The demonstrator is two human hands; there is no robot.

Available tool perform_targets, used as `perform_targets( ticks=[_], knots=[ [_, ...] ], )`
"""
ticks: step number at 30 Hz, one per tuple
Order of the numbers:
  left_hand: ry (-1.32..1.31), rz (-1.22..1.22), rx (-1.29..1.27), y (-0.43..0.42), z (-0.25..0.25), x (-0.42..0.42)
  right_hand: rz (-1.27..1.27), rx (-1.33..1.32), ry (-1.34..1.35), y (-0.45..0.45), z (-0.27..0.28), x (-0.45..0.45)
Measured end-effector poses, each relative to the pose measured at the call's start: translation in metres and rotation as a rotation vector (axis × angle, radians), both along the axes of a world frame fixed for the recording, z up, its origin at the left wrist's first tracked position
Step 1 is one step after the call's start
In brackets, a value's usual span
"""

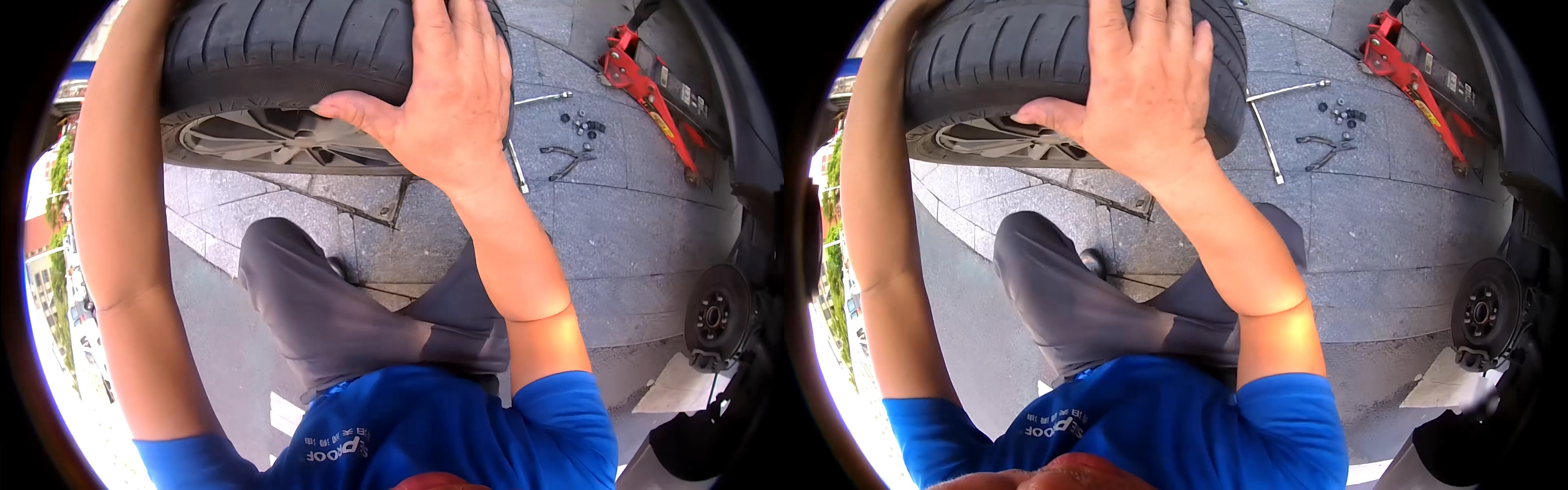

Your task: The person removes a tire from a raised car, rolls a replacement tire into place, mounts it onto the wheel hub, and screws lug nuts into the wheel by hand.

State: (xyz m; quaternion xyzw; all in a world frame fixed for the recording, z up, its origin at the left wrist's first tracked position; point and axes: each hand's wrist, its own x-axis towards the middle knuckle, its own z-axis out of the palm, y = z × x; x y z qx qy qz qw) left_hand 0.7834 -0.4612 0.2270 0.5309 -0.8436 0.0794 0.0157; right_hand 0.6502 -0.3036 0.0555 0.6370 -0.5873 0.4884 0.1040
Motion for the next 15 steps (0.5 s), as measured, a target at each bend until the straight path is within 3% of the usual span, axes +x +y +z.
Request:
perform_targets(
  ticks=[2, 5, 8, 9, 10, 11, 13, 15],
  knots=[
    [0.016, -0.106, 0.015, -0.014, 0.002, 0.019, -0.124, 0.048, 0.045, -0.004, 0.001, 0.001],
    [0.104, -0.307, 0.04, -0.053, 0.007, 0.078, -0.056, -0.172, -0.032, -0.028, -0.035, -0.003],
    [0.783, -0.173, -0.065, -0.023, -0.002, 0.229, -0.061, -0.201, -0.054, -0.019, -0.039, -0.013],
    [0.362, -0.021, -0.409, 0.0, -0.026, 0.266, -0.076, -0.176, -0.038, -0.009, -0.039, -0.018],
    [1.047, 0.093, -0.236, 0.016, -0.06, 0.297, -0.069, -0.172, -0.041, -0.002, -0.041, -0.019],
    [1.27, 0.243, -0.163, 0.02, -0.101, 0.361, -0.059, -0.176, -0.042, 0.007, -0.043, -0.018],
    [1.368, 0.311, -0.152, 0.051, -0.184, 0.382, -0.034, -0.182, -0.04, 0.026, -0.047, -0.014],
    [1.582, 0.434, -0.174, 0.057, -0.202, 0.377, -0.019, -0.166, -0.039, 0.039, -0.051, -0.015]
  ],
)
